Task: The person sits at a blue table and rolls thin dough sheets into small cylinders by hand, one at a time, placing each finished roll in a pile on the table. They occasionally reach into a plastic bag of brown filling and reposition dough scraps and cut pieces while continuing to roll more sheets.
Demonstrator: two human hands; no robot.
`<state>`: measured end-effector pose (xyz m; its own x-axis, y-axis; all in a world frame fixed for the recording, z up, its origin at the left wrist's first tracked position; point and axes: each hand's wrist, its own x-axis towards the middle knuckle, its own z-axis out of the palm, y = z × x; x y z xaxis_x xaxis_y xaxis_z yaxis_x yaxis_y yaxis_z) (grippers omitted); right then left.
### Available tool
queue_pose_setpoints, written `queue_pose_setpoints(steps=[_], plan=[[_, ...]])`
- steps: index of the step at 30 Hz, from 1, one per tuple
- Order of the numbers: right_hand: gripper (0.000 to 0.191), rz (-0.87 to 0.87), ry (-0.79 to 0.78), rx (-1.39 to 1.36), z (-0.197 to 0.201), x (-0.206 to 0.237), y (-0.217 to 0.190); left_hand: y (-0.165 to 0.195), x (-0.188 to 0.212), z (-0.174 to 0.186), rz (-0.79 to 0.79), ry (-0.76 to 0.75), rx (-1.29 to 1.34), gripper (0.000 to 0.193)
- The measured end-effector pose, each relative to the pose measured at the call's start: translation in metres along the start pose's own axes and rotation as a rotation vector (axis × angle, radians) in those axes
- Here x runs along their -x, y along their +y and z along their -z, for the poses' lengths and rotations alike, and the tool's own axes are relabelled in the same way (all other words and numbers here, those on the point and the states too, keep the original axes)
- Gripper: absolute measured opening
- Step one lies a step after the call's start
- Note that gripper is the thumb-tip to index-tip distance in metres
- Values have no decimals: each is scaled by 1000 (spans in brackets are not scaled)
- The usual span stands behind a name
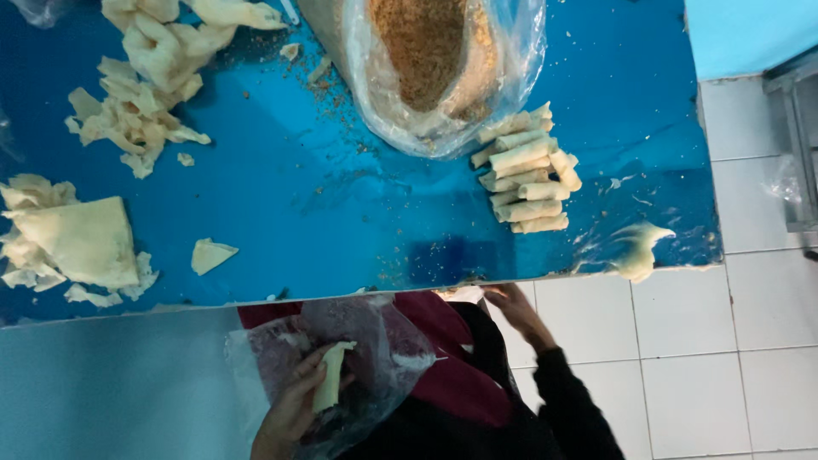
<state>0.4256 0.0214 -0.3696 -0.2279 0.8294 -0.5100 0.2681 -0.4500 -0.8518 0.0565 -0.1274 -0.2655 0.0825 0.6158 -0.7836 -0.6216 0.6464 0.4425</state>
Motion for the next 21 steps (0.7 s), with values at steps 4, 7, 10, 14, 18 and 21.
queue_pose_setpoints(steps=[4, 7, 10, 14, 18, 21], plan=[[30, -164, -285, 209, -45, -25, -15, 5, 4, -9, 31, 17, -47, 57], [31, -87, -387, 485, -61, -26, -14, 9, 6, -16, 52, 61, -46, 57], [32, -39, -388, 561, -68, -30, -14, 12, 2, -21, 41, 48, -36, 57], [34, 0, -380, 596, -74, -41, -8, 11, -2, -18, 13, -41, -30, 57], [36, 42, -367, 613, -77, -48, 1, 9, -1, -17, -16, -85, -54, 57], [37, 64, -361, 622, -76, -50, 9, 7, -5, -24, 49, -72, -109, 57]])
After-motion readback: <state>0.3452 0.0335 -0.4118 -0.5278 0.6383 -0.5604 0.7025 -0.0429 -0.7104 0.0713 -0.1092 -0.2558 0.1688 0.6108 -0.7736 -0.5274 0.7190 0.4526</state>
